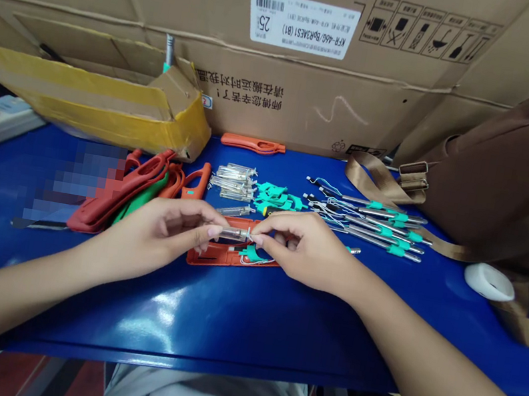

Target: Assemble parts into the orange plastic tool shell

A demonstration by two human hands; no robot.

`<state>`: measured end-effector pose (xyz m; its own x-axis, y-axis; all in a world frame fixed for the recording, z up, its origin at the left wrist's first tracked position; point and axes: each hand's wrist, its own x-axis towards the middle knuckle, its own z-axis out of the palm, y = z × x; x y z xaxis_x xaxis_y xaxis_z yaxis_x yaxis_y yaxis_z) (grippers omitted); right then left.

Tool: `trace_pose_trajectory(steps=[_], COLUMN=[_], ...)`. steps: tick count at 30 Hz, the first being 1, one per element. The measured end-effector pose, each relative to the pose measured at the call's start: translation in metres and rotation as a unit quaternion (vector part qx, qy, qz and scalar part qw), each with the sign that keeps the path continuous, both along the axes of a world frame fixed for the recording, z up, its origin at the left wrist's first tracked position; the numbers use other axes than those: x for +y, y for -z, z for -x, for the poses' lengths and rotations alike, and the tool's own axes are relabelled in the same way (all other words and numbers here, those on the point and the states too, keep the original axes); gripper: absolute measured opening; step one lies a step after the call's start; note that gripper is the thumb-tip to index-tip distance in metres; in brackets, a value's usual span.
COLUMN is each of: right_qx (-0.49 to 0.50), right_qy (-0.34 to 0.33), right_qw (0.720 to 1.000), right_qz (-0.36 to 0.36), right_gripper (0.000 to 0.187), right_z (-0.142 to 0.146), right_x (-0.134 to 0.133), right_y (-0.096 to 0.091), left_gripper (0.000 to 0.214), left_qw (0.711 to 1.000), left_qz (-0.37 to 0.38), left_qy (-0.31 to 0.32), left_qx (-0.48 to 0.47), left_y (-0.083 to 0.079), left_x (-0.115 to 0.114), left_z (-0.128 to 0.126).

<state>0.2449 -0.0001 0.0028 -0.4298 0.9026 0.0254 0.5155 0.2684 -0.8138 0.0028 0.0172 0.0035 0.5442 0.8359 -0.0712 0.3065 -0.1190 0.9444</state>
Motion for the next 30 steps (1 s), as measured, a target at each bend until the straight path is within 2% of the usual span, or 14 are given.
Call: trace_pose_trajectory(steps=[6,14,18,22,30], right_qx=[0.021,0.006,0.004,0.003,-0.031], right_qy=[0.018,0.017,0.011,0.014,-0.023], right_qw=[1.0,0.999,0.999,0.995,0.977], right_qz=[0.015,-0.033,-0.048,-0.094,-0.211], right_gripper=[0.02,0.018,0.017,0.016,0.011], right_z=[0.001,0.0,-0.001,-0.002,-0.002], right_x=[-0.001,0.001,0.0,0.0,-0.001], right_y=[-0.003,0.002,0.0,-0.003,-0.001], left_gripper=[0.023,0.024,0.022,0.021,0.02], left_qw=[0.999,1.0,0.997,0.993,0.991], left_qz=[-0.044,-0.029,-0.069,-0.113,-0.129], left_qy=[-0.017,0.001,0.014,0.013,0.01], left_qx=[-0.003,0.004,0.013,0.04,0.029], left_y=[-0.006,0.001,0.005,0.005,0.004], left_x=[-0.001,-0.001,0.001,0.003,0.001], left_z=[0.0,-0.001,0.001,0.003,0.002])
